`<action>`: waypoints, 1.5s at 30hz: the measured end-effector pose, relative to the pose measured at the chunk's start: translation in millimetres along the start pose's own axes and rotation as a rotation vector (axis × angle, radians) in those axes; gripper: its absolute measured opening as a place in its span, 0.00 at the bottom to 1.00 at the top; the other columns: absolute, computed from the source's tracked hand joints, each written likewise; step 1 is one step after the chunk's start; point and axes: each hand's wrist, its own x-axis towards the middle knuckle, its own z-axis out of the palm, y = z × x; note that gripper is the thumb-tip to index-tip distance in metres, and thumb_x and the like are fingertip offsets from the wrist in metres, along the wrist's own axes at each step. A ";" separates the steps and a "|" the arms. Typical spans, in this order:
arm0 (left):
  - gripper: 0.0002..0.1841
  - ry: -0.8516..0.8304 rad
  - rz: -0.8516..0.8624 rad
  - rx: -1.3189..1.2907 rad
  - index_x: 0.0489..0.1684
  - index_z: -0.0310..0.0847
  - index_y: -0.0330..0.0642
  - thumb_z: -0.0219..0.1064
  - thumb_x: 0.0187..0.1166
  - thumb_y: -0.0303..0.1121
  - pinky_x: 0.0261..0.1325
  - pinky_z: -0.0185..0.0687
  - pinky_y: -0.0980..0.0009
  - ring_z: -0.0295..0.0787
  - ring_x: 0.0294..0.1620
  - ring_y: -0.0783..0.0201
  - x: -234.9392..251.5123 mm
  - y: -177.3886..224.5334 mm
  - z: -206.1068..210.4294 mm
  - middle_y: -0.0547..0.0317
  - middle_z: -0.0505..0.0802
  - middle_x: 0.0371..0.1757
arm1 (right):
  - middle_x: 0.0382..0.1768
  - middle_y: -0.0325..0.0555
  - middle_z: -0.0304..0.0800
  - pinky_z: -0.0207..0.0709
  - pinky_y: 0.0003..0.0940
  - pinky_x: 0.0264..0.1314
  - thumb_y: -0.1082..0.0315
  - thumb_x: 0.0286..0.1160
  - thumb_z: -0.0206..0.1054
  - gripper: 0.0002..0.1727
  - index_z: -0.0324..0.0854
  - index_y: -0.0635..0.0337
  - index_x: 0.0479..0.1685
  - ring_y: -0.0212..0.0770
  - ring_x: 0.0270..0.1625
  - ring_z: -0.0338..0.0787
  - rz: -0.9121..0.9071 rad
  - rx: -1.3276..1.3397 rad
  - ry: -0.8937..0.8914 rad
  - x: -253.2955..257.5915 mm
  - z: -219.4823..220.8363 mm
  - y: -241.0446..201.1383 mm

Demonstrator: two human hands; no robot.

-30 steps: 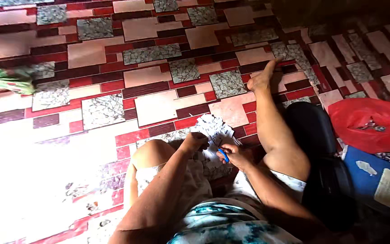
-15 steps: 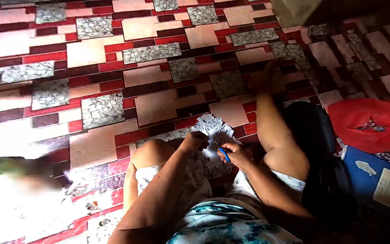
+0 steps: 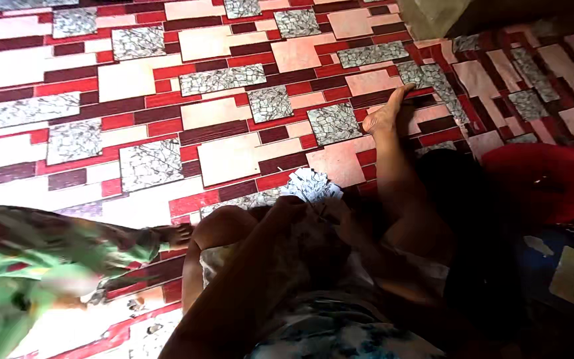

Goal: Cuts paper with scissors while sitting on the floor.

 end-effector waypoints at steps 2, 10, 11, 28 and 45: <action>0.13 0.014 -0.013 0.027 0.54 0.84 0.31 0.62 0.89 0.34 0.33 0.79 0.76 0.82 0.26 0.73 -2.1 4.0 1.2 0.58 0.90 0.33 | 0.39 0.44 0.90 0.82 0.25 0.40 0.67 0.85 0.65 0.16 0.81 0.70 0.62 0.28 0.33 0.86 -0.031 0.012 0.021 0.5 -0.9 1.8; 0.10 0.101 0.006 -0.102 0.51 0.81 0.29 0.62 0.88 0.29 0.28 0.77 0.77 0.80 0.22 0.73 -4.8 8.1 3.6 0.58 0.89 0.29 | 0.38 0.41 0.85 0.78 0.22 0.43 0.62 0.82 0.68 0.17 0.82 0.70 0.55 0.23 0.35 0.81 -0.100 -0.018 -0.020 1.8 2.0 9.4; 0.09 0.100 0.002 -0.109 0.51 0.81 0.29 0.62 0.88 0.29 0.28 0.77 0.78 0.80 0.21 0.74 -5.7 9.4 4.1 0.58 0.89 0.28 | 0.38 0.41 0.86 0.78 0.22 0.43 0.62 0.81 0.68 0.17 0.82 0.70 0.56 0.24 0.35 0.82 -0.104 -0.012 -0.020 2.4 3.4 10.5; 0.08 0.079 -0.001 -0.100 0.46 0.80 0.30 0.62 0.88 0.28 0.26 0.76 0.80 0.79 0.19 0.75 -5.3 10.1 5.7 0.60 0.88 0.26 | 0.33 0.40 0.89 0.84 0.24 0.40 0.65 0.83 0.67 0.16 0.80 0.71 0.57 0.27 0.32 0.88 -0.093 0.100 -0.036 5.2 3.2 10.4; 0.07 0.115 -0.013 -0.182 0.45 0.80 0.31 0.61 0.89 0.28 0.24 0.76 0.80 0.79 0.18 0.75 -4.1 10.7 8.1 0.60 0.88 0.24 | 0.37 0.42 0.86 0.81 0.23 0.41 0.63 0.83 0.67 0.19 0.80 0.70 0.61 0.27 0.33 0.84 -0.052 0.005 -0.055 1.5 0.3 3.3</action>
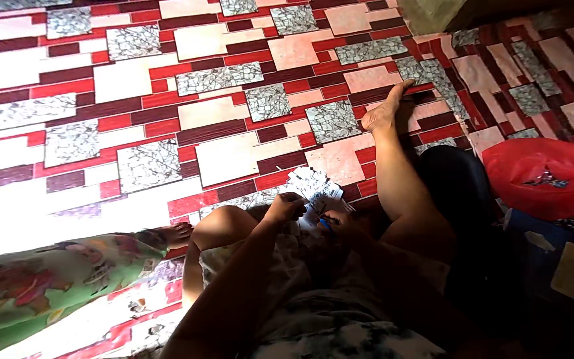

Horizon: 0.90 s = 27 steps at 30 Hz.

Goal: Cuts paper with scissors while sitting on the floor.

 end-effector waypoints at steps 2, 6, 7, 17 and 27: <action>0.07 -0.008 0.008 0.011 0.43 0.80 0.32 0.61 0.88 0.28 0.24 0.75 0.80 0.79 0.18 0.75 0.3 -1.0 0.0 0.61 0.88 0.23 | 0.36 0.42 0.84 0.80 0.23 0.42 0.63 0.83 0.67 0.19 0.80 0.71 0.60 0.26 0.34 0.83 -0.021 -0.028 0.005 -0.2 0.0 -1.0; 0.07 -0.018 0.008 0.023 0.43 0.80 0.31 0.61 0.88 0.28 0.24 0.75 0.80 0.79 0.18 0.75 0.4 -0.9 -0.5 0.61 0.88 0.24 | 0.32 0.39 0.82 0.78 0.20 0.39 0.63 0.80 0.69 0.17 0.82 0.70 0.54 0.24 0.30 0.80 -0.077 -0.025 0.036 4.0 0.9 5.6; 0.07 -0.020 0.006 0.022 0.43 0.81 0.31 0.61 0.88 0.27 0.24 0.76 0.80 0.79 0.18 0.75 0.2 -1.0 -0.8 0.60 0.88 0.24 | 0.31 0.38 0.81 0.77 0.20 0.39 0.63 0.80 0.70 0.16 0.83 0.70 0.53 0.24 0.30 0.79 -0.088 -0.021 0.046 5.1 1.4 8.5; 0.07 -0.031 0.012 0.029 0.48 0.82 0.31 0.63 0.87 0.27 0.26 0.77 0.79 0.80 0.20 0.75 8.2 -15.4 -2.0 0.61 0.89 0.26 | 0.32 0.41 0.87 0.82 0.24 0.37 0.68 0.79 0.69 0.14 0.81 0.70 0.55 0.28 0.29 0.85 -0.060 0.054 0.073 7.1 10.0 18.6; 0.08 -0.007 0.052 -0.019 0.52 0.81 0.30 0.63 0.87 0.28 0.26 0.76 0.79 0.80 0.20 0.74 7.2 -22.4 -2.0 0.60 0.90 0.27 | 0.34 0.43 0.90 0.83 0.23 0.37 0.69 0.78 0.72 0.16 0.81 0.71 0.58 0.27 0.29 0.86 -0.039 0.048 0.138 1.4 10.2 15.7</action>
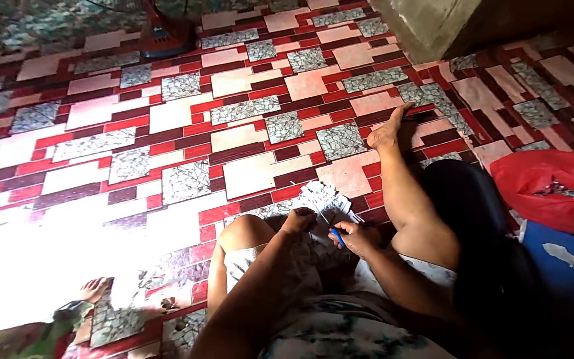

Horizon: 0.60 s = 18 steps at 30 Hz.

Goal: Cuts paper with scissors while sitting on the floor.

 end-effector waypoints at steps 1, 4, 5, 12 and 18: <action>0.08 0.000 0.003 0.004 0.52 0.81 0.31 0.63 0.87 0.28 0.26 0.76 0.79 0.81 0.20 0.74 -0.5 -1.2 0.0 0.60 0.90 0.28 | 0.34 0.43 0.89 0.83 0.24 0.36 0.69 0.78 0.71 0.17 0.81 0.72 0.59 0.28 0.28 0.86 0.007 0.012 0.024 -0.5 -0.5 1.2; 0.11 -0.004 0.014 0.041 0.59 0.80 0.31 0.61 0.88 0.28 0.30 0.77 0.77 0.82 0.25 0.73 -6.3 0.4 -1.5 0.58 0.91 0.35 | 0.33 0.44 0.89 0.80 0.25 0.33 0.67 0.82 0.69 0.18 0.79 0.72 0.63 0.29 0.27 0.85 0.021 0.042 0.107 0.3 -1.6 -0.5; 0.12 -0.010 0.025 0.052 0.61 0.79 0.30 0.61 0.88 0.28 0.34 0.79 0.75 0.83 0.29 0.72 -11.6 1.2 -1.5 0.57 0.91 0.37 | 0.34 0.45 0.89 0.80 0.26 0.33 0.66 0.83 0.68 0.19 0.79 0.71 0.63 0.30 0.28 0.85 0.028 0.032 0.132 0.2 -0.9 -0.4; 0.16 -0.067 0.131 0.082 0.67 0.71 0.24 0.61 0.86 0.23 0.46 0.90 0.66 0.93 0.39 0.63 -70.6 29.9 -2.2 0.47 0.93 0.44 | 0.56 0.61 0.89 0.79 0.47 0.64 0.67 0.84 0.65 0.17 0.83 0.69 0.64 0.48 0.56 0.89 -0.036 -0.199 0.199 -1.0 2.7 1.9; 0.14 -0.107 0.333 0.137 0.62 0.80 0.29 0.67 0.83 0.27 0.44 0.90 0.66 0.92 0.38 0.65 -62.5 -43.8 -25.8 0.49 0.93 0.46 | 0.40 0.72 0.89 0.84 0.43 0.49 0.66 0.87 0.63 0.19 0.84 0.82 0.50 0.54 0.40 0.91 -0.646 -0.397 0.333 -37.1 9.2 -4.1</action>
